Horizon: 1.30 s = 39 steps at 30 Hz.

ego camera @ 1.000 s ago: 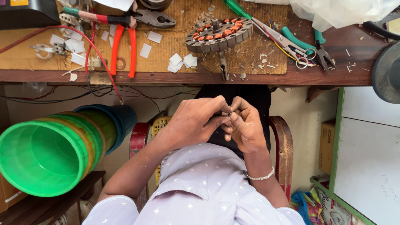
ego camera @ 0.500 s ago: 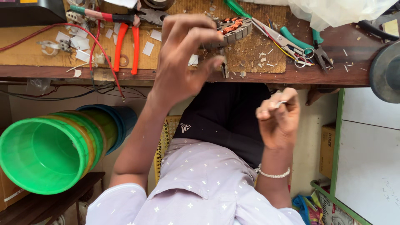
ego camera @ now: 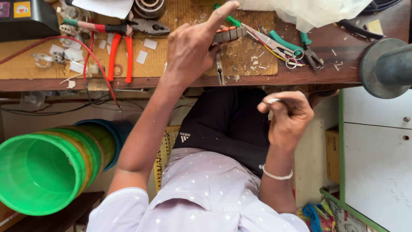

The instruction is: The person inserts small white insulating pieces into slots of a motor stator, using a screwdriver to press them in and scissors to trim excess material. The person repeats this process for multiple slots on the stator.

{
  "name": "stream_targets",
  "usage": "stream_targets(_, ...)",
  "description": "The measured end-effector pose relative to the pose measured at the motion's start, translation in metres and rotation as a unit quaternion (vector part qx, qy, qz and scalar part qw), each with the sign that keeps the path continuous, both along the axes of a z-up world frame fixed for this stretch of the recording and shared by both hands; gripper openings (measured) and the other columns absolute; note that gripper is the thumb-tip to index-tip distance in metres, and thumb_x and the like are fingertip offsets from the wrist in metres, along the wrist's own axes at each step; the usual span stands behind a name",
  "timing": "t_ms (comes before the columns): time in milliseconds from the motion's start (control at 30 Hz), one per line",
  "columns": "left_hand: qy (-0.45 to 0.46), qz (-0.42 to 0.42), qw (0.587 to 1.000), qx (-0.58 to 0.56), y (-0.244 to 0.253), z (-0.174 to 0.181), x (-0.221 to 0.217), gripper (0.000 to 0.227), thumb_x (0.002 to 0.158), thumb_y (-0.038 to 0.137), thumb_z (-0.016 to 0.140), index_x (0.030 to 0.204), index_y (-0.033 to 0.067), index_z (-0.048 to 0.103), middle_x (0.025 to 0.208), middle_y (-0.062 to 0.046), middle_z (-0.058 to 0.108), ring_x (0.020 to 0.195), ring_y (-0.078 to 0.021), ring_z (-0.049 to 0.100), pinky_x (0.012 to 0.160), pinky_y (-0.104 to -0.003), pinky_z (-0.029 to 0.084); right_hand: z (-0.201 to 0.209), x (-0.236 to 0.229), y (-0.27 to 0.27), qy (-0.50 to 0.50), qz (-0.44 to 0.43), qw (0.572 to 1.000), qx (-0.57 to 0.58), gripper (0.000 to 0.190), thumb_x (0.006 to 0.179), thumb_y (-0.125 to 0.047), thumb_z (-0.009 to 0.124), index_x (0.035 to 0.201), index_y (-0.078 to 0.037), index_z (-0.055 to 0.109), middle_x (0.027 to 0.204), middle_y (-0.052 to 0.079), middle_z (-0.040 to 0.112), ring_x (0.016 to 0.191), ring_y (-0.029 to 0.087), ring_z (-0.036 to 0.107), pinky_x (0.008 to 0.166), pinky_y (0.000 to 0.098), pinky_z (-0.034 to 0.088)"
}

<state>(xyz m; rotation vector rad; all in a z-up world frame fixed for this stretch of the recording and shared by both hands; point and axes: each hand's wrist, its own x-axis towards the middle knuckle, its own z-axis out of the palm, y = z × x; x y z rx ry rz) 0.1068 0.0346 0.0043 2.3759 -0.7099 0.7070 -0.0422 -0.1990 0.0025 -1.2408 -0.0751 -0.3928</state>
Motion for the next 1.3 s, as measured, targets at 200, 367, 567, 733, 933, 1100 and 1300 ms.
stream_targets(200, 0.080, -0.016, 0.997, 0.006, 0.006, 0.023, -0.008, 0.102, 0.087, 0.022, 0.091, 0.164, 0.0322, 0.024, 0.084, -0.005, 0.074, 0.072, -0.0308, 0.071, 0.061, -0.046, 0.051, 0.021, 0.058, 0.038, -0.137, -0.103, 0.957, -0.236, 0.012, 0.100, -0.002, 0.078, 0.108, 0.000, 0.069, 0.111, 0.013, 0.072, 0.096, 0.016, 0.069, 0.082, 0.0265, 0.059)
stream_targets(367, 0.146, -0.031, 0.989, -0.008, 0.006, 0.035, -0.010, 0.097, 0.093, 0.030, 0.091, 0.165, 0.0316, 0.025, 0.078, -0.007, 0.072, 0.072, -0.0321, 0.070, 0.063, -0.048, 0.050, 0.019, 0.098, 0.051, -0.190, -0.112, 0.911, -0.349, 0.015, 0.099, 0.006, 0.080, 0.109, -0.001, 0.072, 0.107, 0.010, 0.075, 0.098, 0.021, 0.073, 0.085, 0.0301, 0.061)
stream_targets(567, 0.129, -0.104, 0.985, -0.052, 0.015, 0.036, -0.004, 0.073, 0.088, 0.023, 0.090, 0.148, 0.0260, 0.049, 0.097, -0.009, 0.077, 0.091, -0.0327, 0.074, 0.073, -0.045, 0.055, 0.016, 0.110, 0.052, -0.247, -0.099, 0.869, -0.417, 0.020, 0.096, 0.010, 0.080, 0.110, -0.002, 0.071, 0.104, 0.010, 0.072, 0.097, 0.023, 0.071, 0.086, 0.0341, 0.060)
stream_targets(733, 0.116, -0.148, 0.980, -0.069, 0.016, 0.050, -0.003, 0.070, 0.085, 0.019, 0.089, 0.144, 0.0208, 0.052, 0.112, -0.010, 0.078, 0.100, -0.0328, 0.074, 0.082, -0.043, 0.057, 0.025, 0.113, 0.048, -0.264, -0.077, 0.844, -0.460, 0.022, 0.094, 0.009, 0.082, 0.108, -0.002, 0.069, 0.104, 0.008, 0.071, 0.097, 0.024, 0.068, 0.081, 0.0330, 0.057)
stream_targets(933, 0.336, -0.167, 0.904, -0.205, 0.028, 0.057, -0.008, 0.064, 0.086, 0.021, 0.076, 0.143, 0.0135, 0.049, 0.098, -0.009, 0.077, 0.082, -0.0210, 0.075, 0.078, -0.035, 0.058, 0.036, 0.112, 0.039, -0.240, -0.015, 0.863, -0.445, 0.020, 0.093, 0.009, 0.082, 0.106, -0.001, 0.072, 0.102, 0.009, 0.073, 0.098, 0.024, 0.070, 0.081, 0.0323, 0.057)
stream_targets(1100, 0.265, -0.131, 0.931, -0.213, 0.019, 0.043, -0.016, 0.029, 0.093, 0.020, 0.074, 0.118, 0.0055, 0.070, 0.096, -0.013, 0.076, 0.082, -0.0225, 0.074, 0.075, -0.037, 0.056, 0.039, 0.114, 0.034, -0.224, 0.014, 0.875, -0.428, 0.019, 0.093, 0.007, 0.086, 0.105, -0.002, 0.076, 0.100, 0.008, 0.076, 0.095, 0.022, 0.071, 0.082, 0.0311, 0.057)
stream_targets(1300, 0.267, -0.086, 0.947, -0.157, 0.004, 0.046, -0.020, 0.021, 0.093, 0.017, 0.073, 0.104, 0.0012, 0.064, 0.084, -0.017, 0.071, 0.078, -0.0350, 0.071, 0.070, -0.045, 0.053, 0.044, 0.110, 0.024, -0.177, 0.045, 0.881, -0.436, 0.017, 0.097, 0.008, 0.085, 0.108, -0.002, 0.076, 0.104, 0.009, 0.076, 0.094, 0.020, 0.073, 0.082, 0.0288, 0.058)
